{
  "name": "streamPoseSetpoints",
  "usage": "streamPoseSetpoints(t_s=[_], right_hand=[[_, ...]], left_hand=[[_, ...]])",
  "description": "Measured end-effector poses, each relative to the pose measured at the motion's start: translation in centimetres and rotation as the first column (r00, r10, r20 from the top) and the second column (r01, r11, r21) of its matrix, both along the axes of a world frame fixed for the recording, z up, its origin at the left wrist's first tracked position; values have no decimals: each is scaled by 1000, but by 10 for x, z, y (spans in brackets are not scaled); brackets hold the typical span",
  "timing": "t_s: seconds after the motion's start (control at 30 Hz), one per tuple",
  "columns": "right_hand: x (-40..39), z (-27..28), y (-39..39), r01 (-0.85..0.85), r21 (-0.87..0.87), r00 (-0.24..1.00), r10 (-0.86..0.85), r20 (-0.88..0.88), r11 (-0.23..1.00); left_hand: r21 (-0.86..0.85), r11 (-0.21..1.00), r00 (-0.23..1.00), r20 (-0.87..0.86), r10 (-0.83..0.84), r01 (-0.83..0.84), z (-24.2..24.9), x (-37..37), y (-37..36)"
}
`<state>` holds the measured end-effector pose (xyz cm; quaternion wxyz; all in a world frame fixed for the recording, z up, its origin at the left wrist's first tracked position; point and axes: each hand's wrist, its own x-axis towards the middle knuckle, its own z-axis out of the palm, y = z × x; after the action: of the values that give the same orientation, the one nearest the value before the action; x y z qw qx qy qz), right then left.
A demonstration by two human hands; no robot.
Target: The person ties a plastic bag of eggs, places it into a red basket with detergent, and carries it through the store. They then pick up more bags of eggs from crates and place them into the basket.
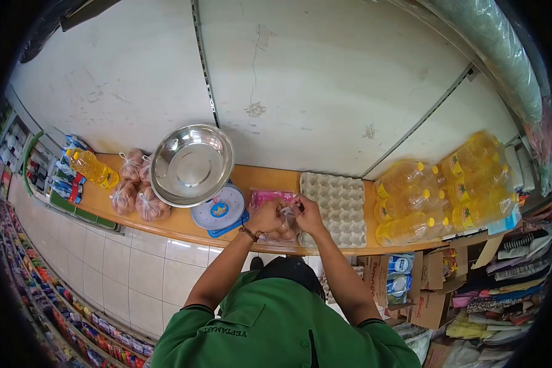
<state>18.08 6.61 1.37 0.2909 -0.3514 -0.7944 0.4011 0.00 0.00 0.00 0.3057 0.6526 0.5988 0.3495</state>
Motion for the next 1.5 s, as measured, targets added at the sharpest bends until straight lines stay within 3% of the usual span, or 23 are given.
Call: streamPoseSetpoints(t_s=[0.07, 0.2, 0.27, 0.4, 0.47, 0.57, 0.7, 0.77, 0.8, 0.87, 0.9, 0.97, 1.1, 1.17, 1.27, 1.4, 1.5], right_hand=[[-15, -14, -3, 127, -46, 985, -131, -109, 991], [-19, -3, -7, 201, -44, 971, -205, -122, 979], [-23, 3, -8, 294, -215, 946, -315, -74, 931], [-19, -6, -3, 269, -103, 963, -271, -7, 958], [-12, 4, -3, 115, -110, 987, -101, 127, 987], [-4, -9, 2, -23, -116, 995, 34, 94, 993], [3, -11, 13, -89, -83, 979, 102, 174, 993], [3, -35, 27, -146, -354, 972, 200, 121, 924], [1, -29, 24, -146, -354, 972, 200, 121, 924], [-7, -4, 11, 50, -682, 999, -49, 20, 729], [-9, 2, 12, 46, -682, 999, -44, 20, 730], [-9, 12, 16, 65, -740, 996, 1, 88, 670], [-5, -3, 28, 94, -770, 995, -30, 97, 631], [-2, -7, 33, 48, -767, 997, 15, 75, 639], [-3, -5, 37, 25, -814, 1000, -8, 25, 580], [-5, 8, 37, -47, -808, 999, 21, -43, 588], [-6, 12, 35, -155, -782, 979, -10, -203, 604]], left_hand=[[45, 997, 998, 6, 69, -69, 3, -5, -6], [-13, 981, 977, 91, 192, -191, 25, 12, -16], [27, 965, 960, 118, 256, -260, 19, 15, -20], [73, 945, 933, 198, 300, -319, -6, 21, -22], [97, 933, 929, 168, 329, -347, -4, 24, -25], [112, 924, 921, 188, 342, -366, -1, 26, -26], [125, 931, 927, 206, 314, -343, -8, 25, -23], [144, 933, 937, 170, 306, -330, -1, 26, -23], [144, 933, 937, 170, 306, -331, 2, 27, -24], [371, 886, 961, 122, 249, -277, 7, 30, -27], [372, 885, 960, 122, 254, -281, 8, 27, -28], [479, 863, 977, -50, 206, -158, 9, 23, -32], [526, 845, 987, -57, 149, -98, 11, 20, -31], [463, 876, 977, -91, 195, -132, 13, 24, -30], [353, 925, 981, -77, 177, -139, 32, 25, -31], [362, 920, 982, -59, 180, -147, 23, 21, -26], [422, 904, 997, 61, 37, -59, 10, 19, -22]])
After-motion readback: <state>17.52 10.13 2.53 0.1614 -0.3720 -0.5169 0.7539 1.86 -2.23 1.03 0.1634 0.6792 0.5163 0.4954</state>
